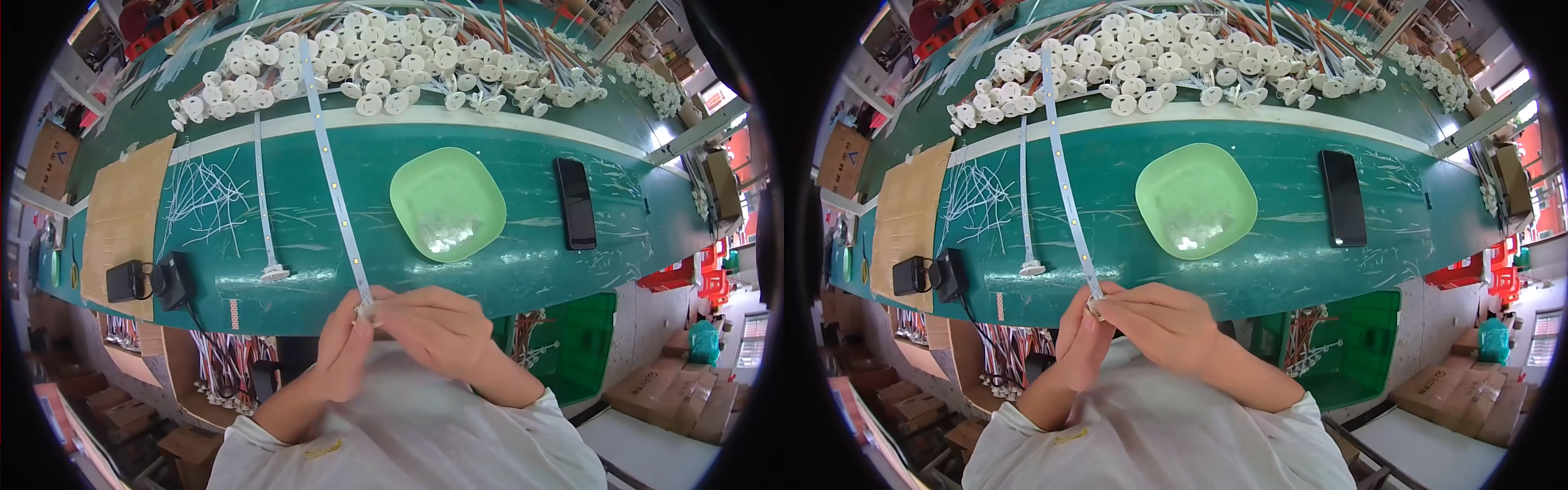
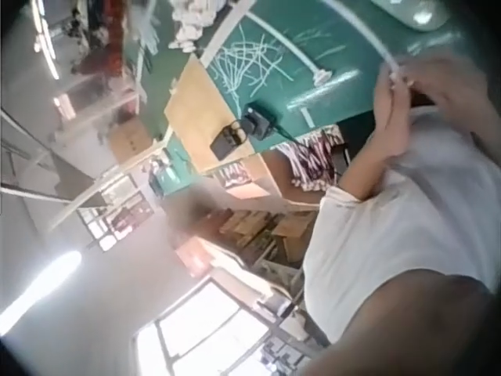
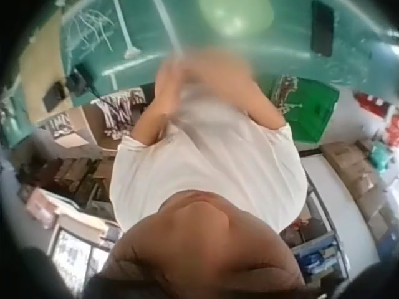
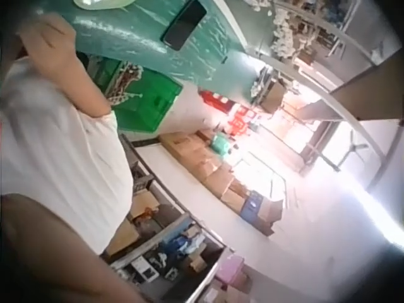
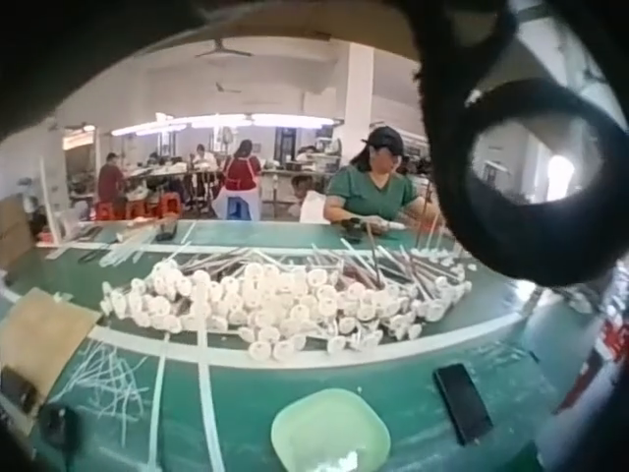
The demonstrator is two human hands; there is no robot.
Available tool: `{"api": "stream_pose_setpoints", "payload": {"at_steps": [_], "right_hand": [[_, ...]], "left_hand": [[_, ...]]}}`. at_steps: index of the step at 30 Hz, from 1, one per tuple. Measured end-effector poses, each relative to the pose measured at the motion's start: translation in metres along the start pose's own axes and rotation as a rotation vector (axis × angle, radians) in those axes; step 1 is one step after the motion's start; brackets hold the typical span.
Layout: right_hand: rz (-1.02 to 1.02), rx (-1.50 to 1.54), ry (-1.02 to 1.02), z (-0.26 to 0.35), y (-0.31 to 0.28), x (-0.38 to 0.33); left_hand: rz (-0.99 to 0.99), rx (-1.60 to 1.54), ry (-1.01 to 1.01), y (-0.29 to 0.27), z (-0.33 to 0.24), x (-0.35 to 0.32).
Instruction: Assembling LED light strips by connecting components and then packaging the completed units into a cardboard box.
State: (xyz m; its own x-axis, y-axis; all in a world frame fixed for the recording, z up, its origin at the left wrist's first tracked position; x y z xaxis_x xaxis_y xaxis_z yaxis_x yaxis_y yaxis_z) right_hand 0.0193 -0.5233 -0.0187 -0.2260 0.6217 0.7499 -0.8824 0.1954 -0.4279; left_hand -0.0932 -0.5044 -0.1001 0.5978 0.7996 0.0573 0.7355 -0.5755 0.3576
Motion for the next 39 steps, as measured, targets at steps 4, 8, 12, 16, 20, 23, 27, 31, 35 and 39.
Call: {"api": "stream_pose_setpoints", "payload": {"at_steps": [4,8,12,16,20,23,27,31,35,39], "right_hand": [[0.043,-0.022,-0.051,-0.009,-0.004,0.005],[0.062,-0.073,-0.058,-0.014,-0.004,0.015],[0.299,-0.124,0.235,-0.058,-0.013,0.046],[0.333,-0.578,0.623,-0.173,-0.052,0.034],[0.466,-0.703,0.625,-0.198,-0.032,0.029],[0.530,-0.729,0.701,-0.202,-0.025,0.028],[0.478,-0.676,0.666,-0.184,-0.033,0.034],[-0.030,-0.367,0.455,-0.088,-0.046,0.054],[-0.142,-0.099,0.391,-0.028,-0.026,0.050],[-0.302,0.170,0.235,-0.012,-0.006,0.045]], "left_hand": [[0.036,0.097,0.013,-0.005,-0.001,0.011],[0.027,0.103,-0.004,-0.010,-0.010,0.023],[-0.044,0.254,0.054,-0.026,-0.016,0.029],[-0.223,0.228,0.092,-0.047,-0.018,0.037],[-0.162,0.091,0.078,-0.040,-0.022,0.042],[-0.096,-0.187,0.116,-0.044,-0.024,0.044],[-0.080,-0.279,0.109,-0.044,-0.033,0.042],[-0.009,-0.418,0.184,-0.037,-0.048,0.048],[0.045,-0.493,0.239,-0.019,-0.062,0.057],[0.105,-0.423,0.339,0.000,-0.076,0.057]]}}
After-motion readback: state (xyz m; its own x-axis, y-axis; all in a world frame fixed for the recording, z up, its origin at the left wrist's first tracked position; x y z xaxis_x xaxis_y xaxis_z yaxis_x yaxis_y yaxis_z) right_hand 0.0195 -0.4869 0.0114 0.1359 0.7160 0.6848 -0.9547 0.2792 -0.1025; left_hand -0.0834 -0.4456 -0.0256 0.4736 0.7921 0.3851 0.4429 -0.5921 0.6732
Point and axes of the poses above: each hand's wrist, its own x-axis towards the middle knuckle, its own y-axis out of the palm, z = x × y, the point moved 8 cm from there along x, towards the middle knuckle, and after that the axes turned 4 degrees about z, right-handed, at the moved point
